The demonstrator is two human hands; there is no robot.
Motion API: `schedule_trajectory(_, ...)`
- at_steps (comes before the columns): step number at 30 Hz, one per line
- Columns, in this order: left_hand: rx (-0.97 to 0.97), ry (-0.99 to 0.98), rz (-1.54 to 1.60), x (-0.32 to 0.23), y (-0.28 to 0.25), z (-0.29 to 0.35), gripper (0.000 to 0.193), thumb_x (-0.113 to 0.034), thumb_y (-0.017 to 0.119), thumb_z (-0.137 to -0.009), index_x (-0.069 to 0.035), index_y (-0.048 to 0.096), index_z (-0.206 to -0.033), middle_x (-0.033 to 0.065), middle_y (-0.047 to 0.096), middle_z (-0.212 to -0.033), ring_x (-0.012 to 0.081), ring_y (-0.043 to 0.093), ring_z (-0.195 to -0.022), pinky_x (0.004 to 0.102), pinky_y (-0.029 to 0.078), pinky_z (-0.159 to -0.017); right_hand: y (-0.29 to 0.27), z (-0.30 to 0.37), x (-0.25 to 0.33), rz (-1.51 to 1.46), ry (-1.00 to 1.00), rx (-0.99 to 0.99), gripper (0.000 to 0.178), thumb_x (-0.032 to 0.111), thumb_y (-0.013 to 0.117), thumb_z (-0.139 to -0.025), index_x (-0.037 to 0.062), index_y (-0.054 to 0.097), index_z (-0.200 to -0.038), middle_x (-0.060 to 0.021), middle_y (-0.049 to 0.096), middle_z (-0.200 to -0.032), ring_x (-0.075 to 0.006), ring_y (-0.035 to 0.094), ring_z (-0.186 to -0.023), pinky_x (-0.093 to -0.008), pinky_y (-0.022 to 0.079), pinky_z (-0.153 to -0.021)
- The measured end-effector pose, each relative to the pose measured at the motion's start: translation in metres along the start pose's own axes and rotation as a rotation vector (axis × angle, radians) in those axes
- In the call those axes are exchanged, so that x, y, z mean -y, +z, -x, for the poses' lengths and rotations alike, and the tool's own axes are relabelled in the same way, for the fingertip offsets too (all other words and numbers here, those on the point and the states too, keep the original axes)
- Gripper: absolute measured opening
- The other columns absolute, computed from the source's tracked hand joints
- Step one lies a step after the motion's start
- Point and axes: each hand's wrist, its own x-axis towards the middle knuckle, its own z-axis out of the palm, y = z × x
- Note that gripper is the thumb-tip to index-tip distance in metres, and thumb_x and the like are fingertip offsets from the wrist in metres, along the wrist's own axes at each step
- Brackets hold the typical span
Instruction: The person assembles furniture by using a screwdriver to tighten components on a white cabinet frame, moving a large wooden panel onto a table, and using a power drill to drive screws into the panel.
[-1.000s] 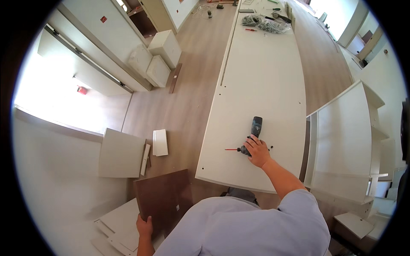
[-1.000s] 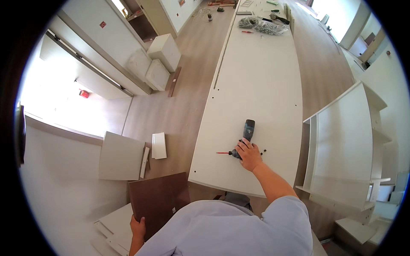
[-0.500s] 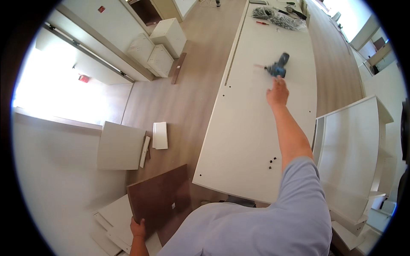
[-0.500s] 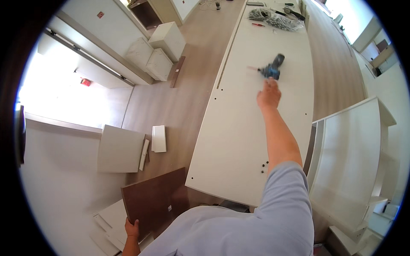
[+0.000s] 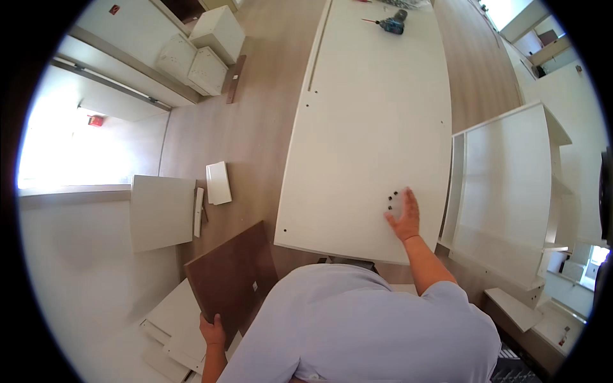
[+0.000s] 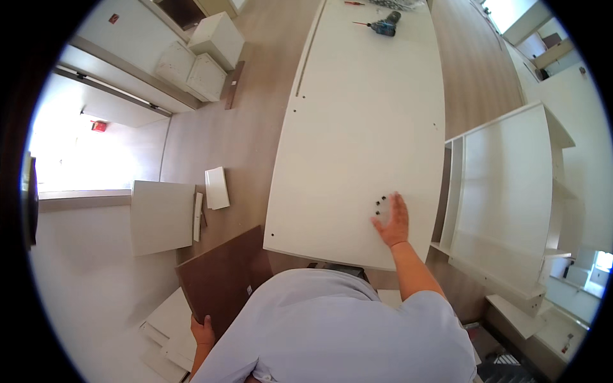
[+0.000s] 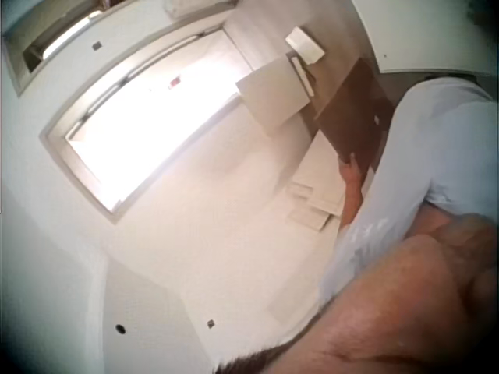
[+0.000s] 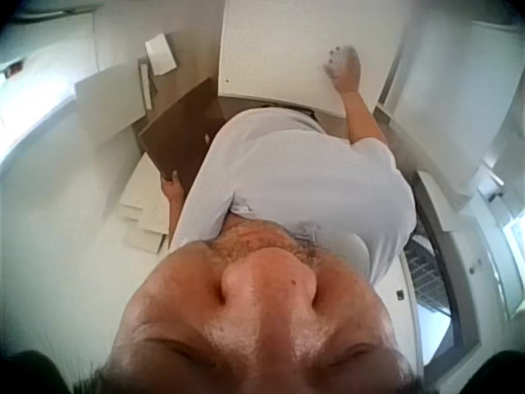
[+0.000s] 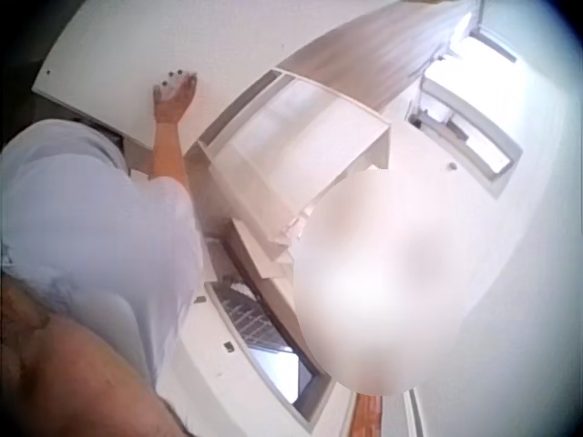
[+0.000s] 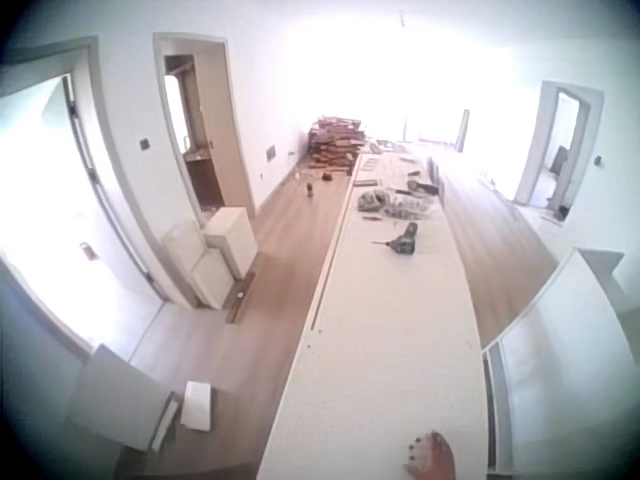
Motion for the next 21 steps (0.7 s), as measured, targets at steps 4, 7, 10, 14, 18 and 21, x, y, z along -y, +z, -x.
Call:
schedule_trajectory(4, -0.017, 0.023, -0.019, 0.01, -0.002, -0.009, 0.042, -0.018, 0.072, -0.091, 0.002, 0.06, -0.125, 0.0225, 0.071, -0.113, 0.0382, 0.069, -0.105, 0.0438, 0.053, -0.095, 0.011, -0.008, 0.03, 0.101, 0.002, 0.009, 0.075, 0.037, 0.074, -0.091, 0.0064, 0.045, -0.153, -0.0165, 0.039, -0.163, -0.0346, 0.033, -0.153, -0.051, 0.027, -0.125)
schedule_trajectory(7, -0.011, -0.02, -0.054, 0.01, -0.006, -0.009, 0.042, -0.019, 0.072, -0.091, 0.002, 0.06, -0.125, 0.0214, 0.071, -0.114, 0.0358, 0.07, -0.105, 0.0431, 0.053, -0.096, 0.023, -0.044, 0.02, 0.181, -0.071, 0.004, 0.061, 0.027, 0.068, -0.095, 0.0092, 0.049, -0.151, -0.0122, 0.041, -0.162, -0.0339, 0.035, -0.152, -0.0507, 0.028, -0.125)
schedule_trajectory(10, -0.027, -0.026, -0.043, 0.02, -0.009, -0.015, 0.044, -0.02, 0.073, -0.092, 0.003, 0.059, -0.126, 0.0202, 0.071, -0.114, 0.0332, 0.07, -0.105, 0.0425, 0.053, -0.095, 0.033, -0.084, -0.028, 0.197, -0.109, -0.047, 0.053, 0.013, 0.061, -0.096, 0.0104, 0.053, -0.148, -0.0104, 0.045, -0.16, -0.0326, 0.037, -0.151, -0.0495, 0.029, -0.125)
schedule_trajectory(14, -0.033, -0.015, -0.054, 0.029, -0.009, -0.015, 0.045, -0.021, 0.073, -0.092, 0.003, 0.059, -0.128, 0.0189, 0.071, -0.114, 0.0319, 0.069, -0.105, 0.0418, 0.053, -0.096, 0.033, -0.122, -0.107, 0.307, 0.114, -0.158, 0.055, 0.011, 0.056, -0.098, 0.0089, 0.049, -0.152, -0.0087, 0.043, -0.163, -0.0297, 0.035, -0.153, -0.0473, 0.028, -0.127)
schedule_trajectory(18, -0.027, 0.011, -0.03, 0.019, -0.008, -0.011, 0.043, -0.018, 0.073, -0.092, 0.003, 0.059, -0.128, 0.0181, 0.071, -0.115, 0.0312, 0.069, -0.107, 0.0411, 0.053, -0.096, 0.024, -0.143, -0.16, 0.409, 0.329, -0.303, 0.051, 0.014, 0.056, -0.098, 0.0041, 0.051, -0.148, -0.0149, 0.046, -0.16, -0.031, 0.039, -0.151, -0.0468, 0.031, -0.124)
schedule_trajectory(21, -0.023, -0.032, -0.068, -0.005, -0.005, -0.012, 0.041, -0.015, 0.073, -0.093, 0.003, 0.059, -0.128, 0.0182, 0.071, -0.115, 0.0313, 0.069, -0.108, 0.0413, 0.053, -0.097, 0.021, -0.157, -0.176, 0.474, 0.497, -0.391, 0.048, 0.015, 0.053, -0.099, 0.0007, 0.053, -0.145, -0.02, 0.052, -0.154, -0.0337, 0.048, -0.143, -0.047, 0.039, -0.119)
